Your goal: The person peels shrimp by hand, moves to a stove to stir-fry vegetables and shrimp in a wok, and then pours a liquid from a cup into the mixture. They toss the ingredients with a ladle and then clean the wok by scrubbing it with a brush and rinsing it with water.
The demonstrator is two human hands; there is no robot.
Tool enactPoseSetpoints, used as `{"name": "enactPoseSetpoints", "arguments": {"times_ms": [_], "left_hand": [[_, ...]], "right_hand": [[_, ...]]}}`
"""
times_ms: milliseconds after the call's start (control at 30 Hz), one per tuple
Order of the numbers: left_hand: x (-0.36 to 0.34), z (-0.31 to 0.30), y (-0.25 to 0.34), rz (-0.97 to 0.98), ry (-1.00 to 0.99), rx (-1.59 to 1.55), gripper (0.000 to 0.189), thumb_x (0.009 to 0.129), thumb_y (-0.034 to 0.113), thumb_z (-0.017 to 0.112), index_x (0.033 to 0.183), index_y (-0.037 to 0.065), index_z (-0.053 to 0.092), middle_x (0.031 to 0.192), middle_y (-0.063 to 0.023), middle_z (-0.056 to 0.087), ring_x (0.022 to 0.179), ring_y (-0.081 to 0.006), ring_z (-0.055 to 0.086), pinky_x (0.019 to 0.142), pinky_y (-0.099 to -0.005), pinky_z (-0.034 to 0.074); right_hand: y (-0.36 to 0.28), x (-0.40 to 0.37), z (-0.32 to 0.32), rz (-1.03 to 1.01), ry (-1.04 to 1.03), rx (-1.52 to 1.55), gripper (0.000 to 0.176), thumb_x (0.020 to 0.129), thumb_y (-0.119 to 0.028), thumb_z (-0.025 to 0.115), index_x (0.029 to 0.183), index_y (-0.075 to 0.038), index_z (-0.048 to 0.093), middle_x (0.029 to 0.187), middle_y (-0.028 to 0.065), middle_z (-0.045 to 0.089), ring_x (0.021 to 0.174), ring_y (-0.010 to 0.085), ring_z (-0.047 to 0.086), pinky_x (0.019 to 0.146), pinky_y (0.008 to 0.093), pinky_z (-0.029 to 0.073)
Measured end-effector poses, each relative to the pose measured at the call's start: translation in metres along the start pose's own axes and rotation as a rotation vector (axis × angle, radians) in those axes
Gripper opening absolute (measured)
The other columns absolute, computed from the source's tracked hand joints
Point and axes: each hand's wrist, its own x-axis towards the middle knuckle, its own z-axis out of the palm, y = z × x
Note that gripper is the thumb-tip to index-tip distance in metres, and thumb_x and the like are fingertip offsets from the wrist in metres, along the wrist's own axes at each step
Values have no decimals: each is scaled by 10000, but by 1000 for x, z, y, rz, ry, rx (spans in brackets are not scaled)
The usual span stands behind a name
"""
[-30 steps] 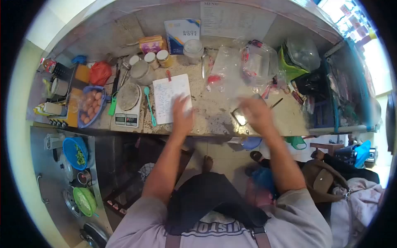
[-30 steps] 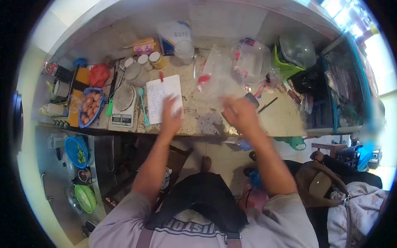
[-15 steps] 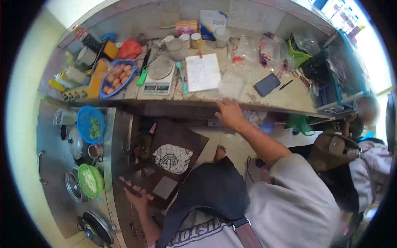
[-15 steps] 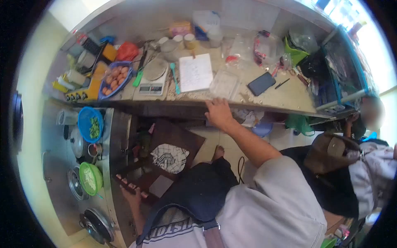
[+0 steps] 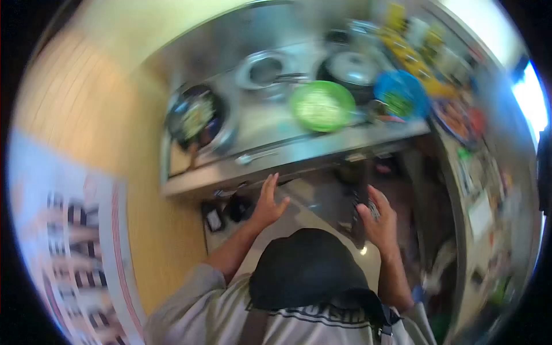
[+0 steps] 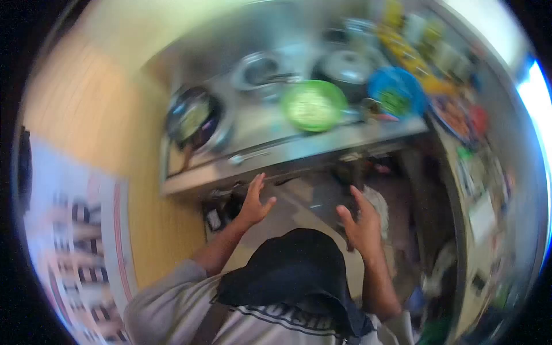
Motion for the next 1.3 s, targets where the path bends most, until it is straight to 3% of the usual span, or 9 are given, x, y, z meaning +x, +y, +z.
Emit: {"name": "enactPoseSetpoints", "arguments": {"times_ms": [233, 333, 400, 433, 600, 700, 733, 1033, 1300], "left_hand": [[-63, -190, -45, -107, 883, 289, 309, 889, 169, 642, 1125, -18, 572, 1037, -135, 604, 944, -242, 595, 851, -344, 476], [-48, -261, -96, -364, 978, -95, 369, 900, 295, 643, 1095, -12, 577, 889, -83, 611, 838, -211, 605, 781, -317, 490], [-17, -290, -160, -804, 606, -691, 493, 888, 459, 627, 1069, 2, 588, 848, -69, 611, 791, -205, 593, 766, -282, 482], [5, -295, -170, -910, 343, -752, 525, 896, 499, 581, 1174, 55, 540, 1066, -131, 604, 918, -267, 597, 825, -422, 502], [88, -260, -199, -804, 148, -1603, 314, 903, 333, 627, 1032, 55, 557, 931, -125, 614, 750, -220, 595, 687, -405, 529], [99, -247, -232, -809, 133, -1583, 180, 891, 215, 633, 889, 57, 546, 761, -87, 587, 608, -198, 562, 575, -360, 517], [100, -247, -232, -810, 96, -1522, 160, 884, 178, 634, 838, 57, 539, 705, -76, 574, 569, -191, 550, 542, -348, 509], [32, -316, -140, -797, -107, -1301, 140, 854, 93, 633, 852, 67, 495, 679, -36, 508, 532, -148, 528, 482, -323, 476], [29, -256, -29, -750, -465, -1133, 170, 855, 76, 640, 955, 57, 504, 702, -34, 505, 534, -143, 531, 464, -327, 477]], "right_hand": [[-58, 75, 171, 156, -591, 301, 672, 893, -349, 665, 1412, -22, 390, 1249, 206, 565, 1109, 252, 576, 883, 358, 496], [-105, 126, 278, 341, -700, 298, 702, 916, -459, 598, 1430, -42, 365, 1232, 173, 555, 1030, 227, 578, 822, 348, 506], [-133, 171, 356, 278, -594, 224, 720, 918, -480, 583, 1438, -40, 348, 1210, 154, 547, 963, 215, 580, 764, 342, 517], [-138, 192, 395, 348, -575, 304, 727, 914, -481, 585, 1438, -37, 347, 1101, 140, 584, 896, 208, 595, 710, 335, 511], [-101, 290, 521, 524, -871, 364, 573, 953, -383, 542, 1414, -73, 401, 843, 101, 625, 695, 183, 567, 643, 343, 523], [-128, 283, 496, 128, -655, -241, 552, 930, -298, 554, 1416, -95, 390, 885, 194, 681, 756, 280, 660, 653, 382, 531], [-115, 284, 492, -363, -436, -431, 496, 909, -231, 556, 1375, -110, 436, 883, 234, 661, 801, 358, 657, 703, 461, 520], [-172, 225, 334, -260, -214, -829, 471, 894, -186, 560, 1357, -203, 481, 952, 197, 666, 900, 405, 629, 790, 492, 489], [-157, 82, 164, -82, 47, -479, 441, 869, -173, 559, 1309, -133, 548, 1052, 213, 648, 990, 399, 602, 877, 467, 470]]}}
